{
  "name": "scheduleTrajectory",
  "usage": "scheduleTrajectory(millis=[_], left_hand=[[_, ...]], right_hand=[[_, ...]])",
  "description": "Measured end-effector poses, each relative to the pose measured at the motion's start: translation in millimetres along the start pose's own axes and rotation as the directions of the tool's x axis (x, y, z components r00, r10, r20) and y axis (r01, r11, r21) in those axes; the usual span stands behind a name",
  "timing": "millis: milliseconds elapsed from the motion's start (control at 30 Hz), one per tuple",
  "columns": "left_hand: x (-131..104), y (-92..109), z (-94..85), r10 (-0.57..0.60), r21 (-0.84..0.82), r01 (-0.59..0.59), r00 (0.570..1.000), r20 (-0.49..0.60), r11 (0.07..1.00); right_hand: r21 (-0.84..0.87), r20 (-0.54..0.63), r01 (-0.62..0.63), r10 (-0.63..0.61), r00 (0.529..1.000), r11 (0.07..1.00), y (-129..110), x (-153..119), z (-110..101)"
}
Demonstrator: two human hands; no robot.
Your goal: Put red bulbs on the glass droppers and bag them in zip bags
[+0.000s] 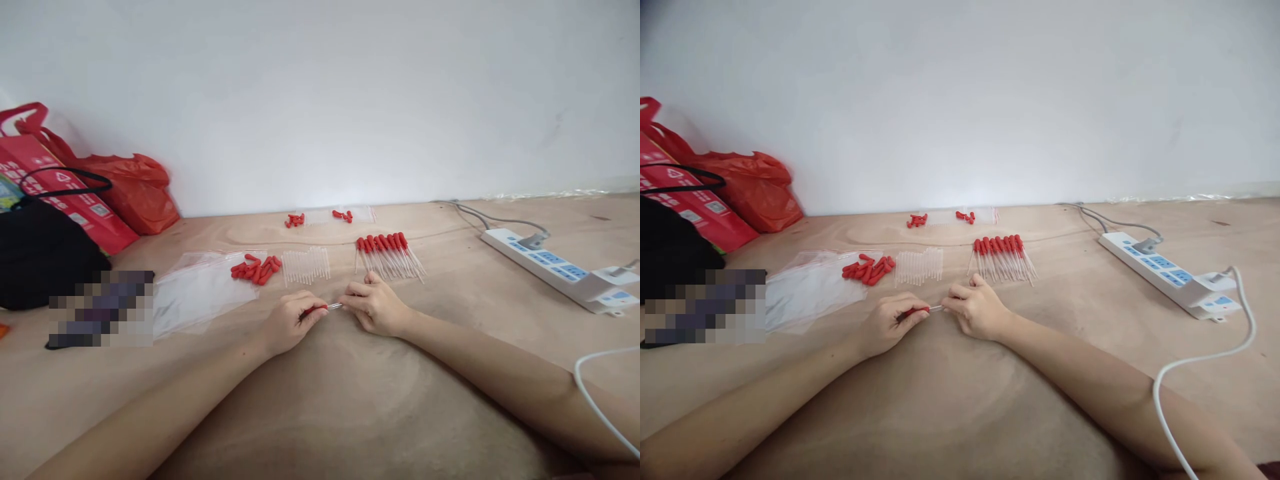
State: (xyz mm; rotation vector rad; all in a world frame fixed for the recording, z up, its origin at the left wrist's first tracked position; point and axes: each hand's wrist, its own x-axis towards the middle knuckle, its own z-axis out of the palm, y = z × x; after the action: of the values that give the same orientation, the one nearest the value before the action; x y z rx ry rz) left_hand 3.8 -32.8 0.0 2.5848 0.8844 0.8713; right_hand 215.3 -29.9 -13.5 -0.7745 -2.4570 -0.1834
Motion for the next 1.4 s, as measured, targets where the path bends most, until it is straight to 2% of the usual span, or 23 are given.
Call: scheduleTrajectory(millis=[233, 533, 867, 1033, 1167, 1233, 1300, 1333, 1400], left_hand=[[-1, 1, 1.7, 0.063, 0.037, -0.063, 0.998, 0.004, 0.997], [-1, 2, 1.7, 0.060, 0.045, -0.062, 0.997, 0.043, 0.997], [0, 0, 3.2, 0.067, 0.061, -0.070, 0.997, 0.046, 0.996], [1, -1, 1.5, 0.044, 0.057, -0.041, 0.998, -0.041, 0.998], [0, -8, -3.7, -0.006, 0.069, 0.011, 0.997, -0.080, 0.998], [-1, -12, -7.0, -0.070, 0.124, 0.080, 0.994, -0.082, 0.989], [-2, -16, -9.4, -0.126, 0.179, 0.137, 0.989, -0.075, 0.974], [-2, -18, -10.0, -0.144, 0.196, 0.154, 0.987, -0.064, 0.968], [-3, -20, -10.2, -0.167, 0.210, 0.171, 0.985, -0.036, 0.963]], right_hand=[[0.029, 0.009, -0.004, 0.004, 1.000, 1.000, -9, 2, 2], [0.106, 0.090, -0.040, 0.030, 0.995, 0.994, -14, 7, 7], [0.100, 0.103, -0.041, 0.031, 0.994, 0.994, -14, 11, 7], [0.029, 0.107, -0.028, 0.025, 0.994, 0.999, -14, 15, 0], [-0.038, 0.159, -0.011, 0.017, 0.987, 0.999, -10, 17, -10], [-0.029, 0.148, -0.105, 0.108, 0.983, 0.994, 1, 17, -15], [-0.002, 0.067, -0.299, 0.298, 0.952, 0.954, 18, 15, -18], [0.005, 0.005, -0.411, 0.411, 0.911, 0.911, 29, 14, -20], [-0.009, -0.055, -0.603, 0.602, 0.797, 0.798, 51, 11, -21]])
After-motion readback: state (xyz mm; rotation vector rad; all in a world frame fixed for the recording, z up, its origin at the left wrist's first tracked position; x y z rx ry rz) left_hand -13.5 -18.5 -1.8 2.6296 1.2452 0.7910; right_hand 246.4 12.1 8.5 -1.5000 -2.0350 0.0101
